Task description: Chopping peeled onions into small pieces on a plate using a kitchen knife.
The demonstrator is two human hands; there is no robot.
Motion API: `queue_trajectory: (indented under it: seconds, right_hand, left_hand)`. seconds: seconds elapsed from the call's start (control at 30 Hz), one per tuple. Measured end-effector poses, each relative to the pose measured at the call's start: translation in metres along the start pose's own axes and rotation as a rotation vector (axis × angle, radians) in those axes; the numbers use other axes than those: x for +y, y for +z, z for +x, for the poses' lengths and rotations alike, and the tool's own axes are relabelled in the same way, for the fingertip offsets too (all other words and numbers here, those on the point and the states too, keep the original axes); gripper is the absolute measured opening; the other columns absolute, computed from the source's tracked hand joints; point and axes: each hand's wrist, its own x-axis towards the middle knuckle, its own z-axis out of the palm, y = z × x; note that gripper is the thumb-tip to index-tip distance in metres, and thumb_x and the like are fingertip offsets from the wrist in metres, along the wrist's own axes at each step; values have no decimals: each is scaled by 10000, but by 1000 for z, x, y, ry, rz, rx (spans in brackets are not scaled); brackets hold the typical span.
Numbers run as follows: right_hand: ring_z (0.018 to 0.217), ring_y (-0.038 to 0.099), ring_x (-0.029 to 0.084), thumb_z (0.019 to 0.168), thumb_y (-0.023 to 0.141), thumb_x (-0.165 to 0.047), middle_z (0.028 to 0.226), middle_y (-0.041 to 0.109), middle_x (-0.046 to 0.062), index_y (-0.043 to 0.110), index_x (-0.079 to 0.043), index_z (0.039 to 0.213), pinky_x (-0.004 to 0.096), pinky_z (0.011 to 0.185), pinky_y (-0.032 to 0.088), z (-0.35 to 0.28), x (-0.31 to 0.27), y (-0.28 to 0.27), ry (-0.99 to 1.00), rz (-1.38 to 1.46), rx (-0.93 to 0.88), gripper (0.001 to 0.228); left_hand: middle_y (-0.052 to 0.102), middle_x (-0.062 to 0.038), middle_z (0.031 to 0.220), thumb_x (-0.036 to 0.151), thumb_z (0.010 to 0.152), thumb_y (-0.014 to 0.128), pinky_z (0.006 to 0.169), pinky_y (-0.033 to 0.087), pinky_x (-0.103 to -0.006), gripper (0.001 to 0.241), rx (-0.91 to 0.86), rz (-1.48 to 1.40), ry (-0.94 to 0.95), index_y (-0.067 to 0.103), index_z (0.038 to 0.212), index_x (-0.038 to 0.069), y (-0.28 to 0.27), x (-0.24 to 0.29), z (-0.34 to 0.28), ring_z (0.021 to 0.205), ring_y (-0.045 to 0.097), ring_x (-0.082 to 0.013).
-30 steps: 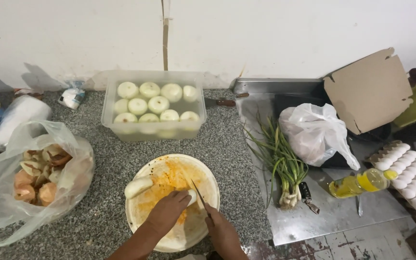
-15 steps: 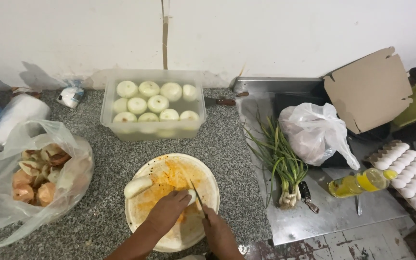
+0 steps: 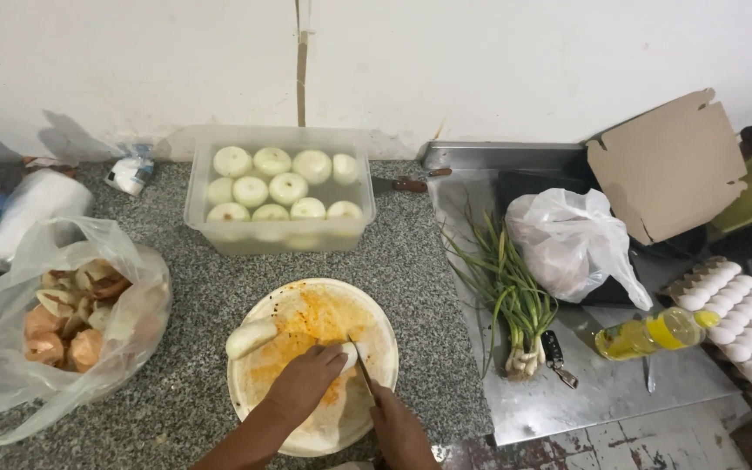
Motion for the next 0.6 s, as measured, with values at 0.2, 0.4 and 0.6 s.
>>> queue_trajectory:
  seconds: [0.2, 0.4, 0.6]
  right_hand:
    - [789, 631, 208, 1051, 490, -232, 1081, 733, 46, 402, -275, 1571, 338, 680, 440, 2, -2, -4, -65, -55, 56, 529]
    - [1170, 712, 285, 1016, 534, -274, 1352, 688, 88, 506, -288, 1479, 418, 921, 549, 17, 42, 23, -72, 12, 92, 464]
    - [947, 707, 309, 1030, 493, -221, 1196, 726, 109, 450, -262, 1507, 380, 755, 502, -1, 2, 0, -114, -13, 74, 481]
  left_hand:
    - [514, -149, 1455, -224, 645, 743, 813, 590, -446, 766, -20, -54, 8, 568, 1326, 78, -8, 1, 0, 1132, 598, -364]
    - [483, -155, 1487, -198, 709, 717, 882, 573, -443, 764, -24, -6, 4, 524, 1404, 55, 3, -1, -1, 1192, 566, -358]
    - [499, -155, 1472, -241, 639, 731, 826, 593, -462, 792, -5, -73, 14, 563, 1349, 67, -3, -1, -1, 1164, 581, -375]
